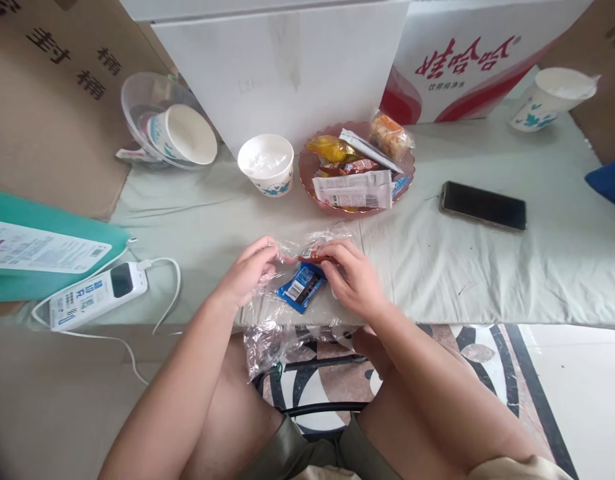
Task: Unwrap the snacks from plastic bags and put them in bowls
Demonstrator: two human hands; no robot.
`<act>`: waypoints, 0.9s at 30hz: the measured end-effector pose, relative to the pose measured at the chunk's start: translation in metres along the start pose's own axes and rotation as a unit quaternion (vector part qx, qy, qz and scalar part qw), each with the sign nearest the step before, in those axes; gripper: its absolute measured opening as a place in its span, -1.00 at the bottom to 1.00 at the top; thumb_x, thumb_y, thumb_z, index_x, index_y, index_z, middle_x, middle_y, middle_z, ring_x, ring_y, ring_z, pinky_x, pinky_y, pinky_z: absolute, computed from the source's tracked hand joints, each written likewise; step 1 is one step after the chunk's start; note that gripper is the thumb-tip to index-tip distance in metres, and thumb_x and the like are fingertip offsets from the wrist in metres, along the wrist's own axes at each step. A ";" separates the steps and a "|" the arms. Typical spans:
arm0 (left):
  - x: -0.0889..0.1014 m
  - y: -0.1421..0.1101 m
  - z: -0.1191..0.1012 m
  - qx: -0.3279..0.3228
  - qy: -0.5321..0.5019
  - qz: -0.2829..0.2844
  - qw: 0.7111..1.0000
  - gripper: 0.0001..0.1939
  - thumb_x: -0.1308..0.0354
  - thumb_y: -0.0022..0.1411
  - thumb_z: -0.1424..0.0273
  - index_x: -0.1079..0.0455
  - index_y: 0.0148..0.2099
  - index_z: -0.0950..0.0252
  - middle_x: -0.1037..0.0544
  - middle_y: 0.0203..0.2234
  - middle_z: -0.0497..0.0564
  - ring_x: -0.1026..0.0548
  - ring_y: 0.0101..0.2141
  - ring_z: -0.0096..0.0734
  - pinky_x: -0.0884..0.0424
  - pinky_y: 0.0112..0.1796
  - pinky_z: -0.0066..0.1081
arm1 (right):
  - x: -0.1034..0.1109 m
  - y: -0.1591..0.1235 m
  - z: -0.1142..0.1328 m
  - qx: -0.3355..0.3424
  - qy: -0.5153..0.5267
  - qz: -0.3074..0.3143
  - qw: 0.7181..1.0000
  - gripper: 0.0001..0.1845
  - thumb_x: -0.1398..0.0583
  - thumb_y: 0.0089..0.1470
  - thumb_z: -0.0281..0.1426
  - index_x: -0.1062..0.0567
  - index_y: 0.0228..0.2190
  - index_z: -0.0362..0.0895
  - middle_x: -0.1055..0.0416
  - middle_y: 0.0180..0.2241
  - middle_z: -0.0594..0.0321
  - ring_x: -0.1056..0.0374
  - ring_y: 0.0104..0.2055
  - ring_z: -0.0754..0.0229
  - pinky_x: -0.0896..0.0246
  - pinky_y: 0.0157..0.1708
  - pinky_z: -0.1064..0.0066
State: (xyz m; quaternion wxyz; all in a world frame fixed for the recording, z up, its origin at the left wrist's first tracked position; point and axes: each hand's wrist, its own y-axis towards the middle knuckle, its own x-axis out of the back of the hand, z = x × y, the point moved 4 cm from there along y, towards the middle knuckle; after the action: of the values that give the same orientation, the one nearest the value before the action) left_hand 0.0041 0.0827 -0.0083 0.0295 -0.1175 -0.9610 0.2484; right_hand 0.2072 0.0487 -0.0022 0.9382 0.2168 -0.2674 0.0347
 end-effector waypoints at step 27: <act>0.012 0.005 -0.008 -0.094 0.065 -0.058 0.992 -0.82 -0.10 0.23 0.38 -0.34 -0.44 0.25 -0.36 -0.53 -0.15 -0.23 -0.51 -0.49 -0.14 -0.43 -0.42 | 0.042 0.212 0.043 -0.155 -0.347 0.041 0.924 -0.70 -0.24 0.07 -0.34 -0.61 -0.19 -0.25 -0.58 -0.31 0.21 -0.54 -0.23 0.20 -0.26 -0.23 0.33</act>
State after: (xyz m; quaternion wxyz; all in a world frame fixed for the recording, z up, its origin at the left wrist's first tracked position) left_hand -0.0056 0.0935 -0.0034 0.0951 -0.0799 -0.9814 0.1465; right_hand 0.1838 0.2197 0.1351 0.8064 0.0560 -0.5869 -0.0460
